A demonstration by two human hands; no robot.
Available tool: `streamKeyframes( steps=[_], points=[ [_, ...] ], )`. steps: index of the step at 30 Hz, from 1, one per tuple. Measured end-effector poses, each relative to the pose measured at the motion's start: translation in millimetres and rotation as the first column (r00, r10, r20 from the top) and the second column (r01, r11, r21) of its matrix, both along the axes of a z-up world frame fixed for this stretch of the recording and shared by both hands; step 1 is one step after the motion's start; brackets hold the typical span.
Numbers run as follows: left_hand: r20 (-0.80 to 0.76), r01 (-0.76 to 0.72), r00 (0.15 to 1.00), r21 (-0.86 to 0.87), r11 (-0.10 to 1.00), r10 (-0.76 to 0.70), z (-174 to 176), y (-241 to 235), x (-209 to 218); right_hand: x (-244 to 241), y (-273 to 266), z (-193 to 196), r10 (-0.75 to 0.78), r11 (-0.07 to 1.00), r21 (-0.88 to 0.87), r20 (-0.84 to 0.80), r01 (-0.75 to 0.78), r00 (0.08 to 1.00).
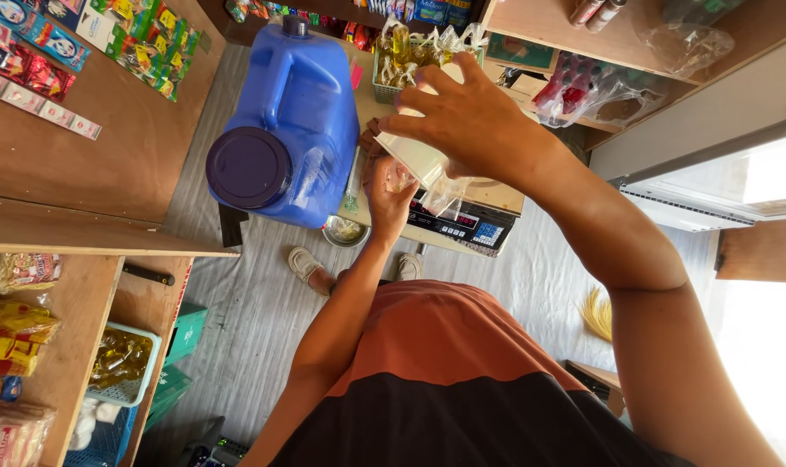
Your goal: The person prepares a small plastic bag, pours a yellow liquid from a plastic container into a plastic cup, and then pours the liquid from the cup into the bag while it is on a digital scale.
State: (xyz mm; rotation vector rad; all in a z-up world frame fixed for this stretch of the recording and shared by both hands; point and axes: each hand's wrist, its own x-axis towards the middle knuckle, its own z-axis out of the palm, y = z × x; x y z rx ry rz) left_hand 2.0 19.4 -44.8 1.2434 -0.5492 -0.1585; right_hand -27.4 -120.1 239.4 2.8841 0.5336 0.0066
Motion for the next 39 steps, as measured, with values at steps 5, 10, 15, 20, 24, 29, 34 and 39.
streamKeyframes(
  steps=[5, 10, 15, 20, 24, 29, 34, 39],
  points=[
    [-0.017, 0.031, 0.999, -0.03, 0.999, -0.031, 5, 3, 0, 0, 2, -1, 0.002, 1.0, 0.01, 0.013, -0.002, 1.0],
    [0.061, -0.002, 0.998, -0.001, 1.0, 0.003, 14, 3, -1, -1, 0, -3, 0.0, 1.0, 0.012, 0.008, 0.0, 1.0],
    [0.131, -0.051, 0.99, 0.052, 0.997, 0.044, 18, 4, 1, -2, -2, -6, 0.006, 0.999, 0.032, 0.015, -0.006, 1.0],
    [0.135, -0.056, 0.99, 0.071, 0.996, 0.046, 6, 2, 4, -1, -3, -6, -0.004, 0.999, 0.044, 0.01, 0.004, 1.0],
    [0.09, -0.02, 0.996, 0.029, 0.999, 0.017, 1, -1, 4, 0, -4, -7, -0.014, 0.999, 0.04, -0.001, 0.014, 1.0],
    [0.065, 0.001, 0.998, 0.004, 1.0, -0.002, -6, -2, 4, 1, -4, -6, -0.018, 0.999, 0.038, -0.021, 0.018, 1.0],
    [0.052, 0.018, 0.999, -0.018, 1.0, -0.017, -22, -4, 5, 2, -3, -6, -0.023, 0.999, 0.025, -0.04, 0.024, 0.999],
    [-0.012, 0.093, 0.995, -0.086, 0.992, -0.095, -32, -3, 5, 2, -3, -9, -0.021, 1.0, 0.021, -0.035, 0.022, 0.999]
  ],
)
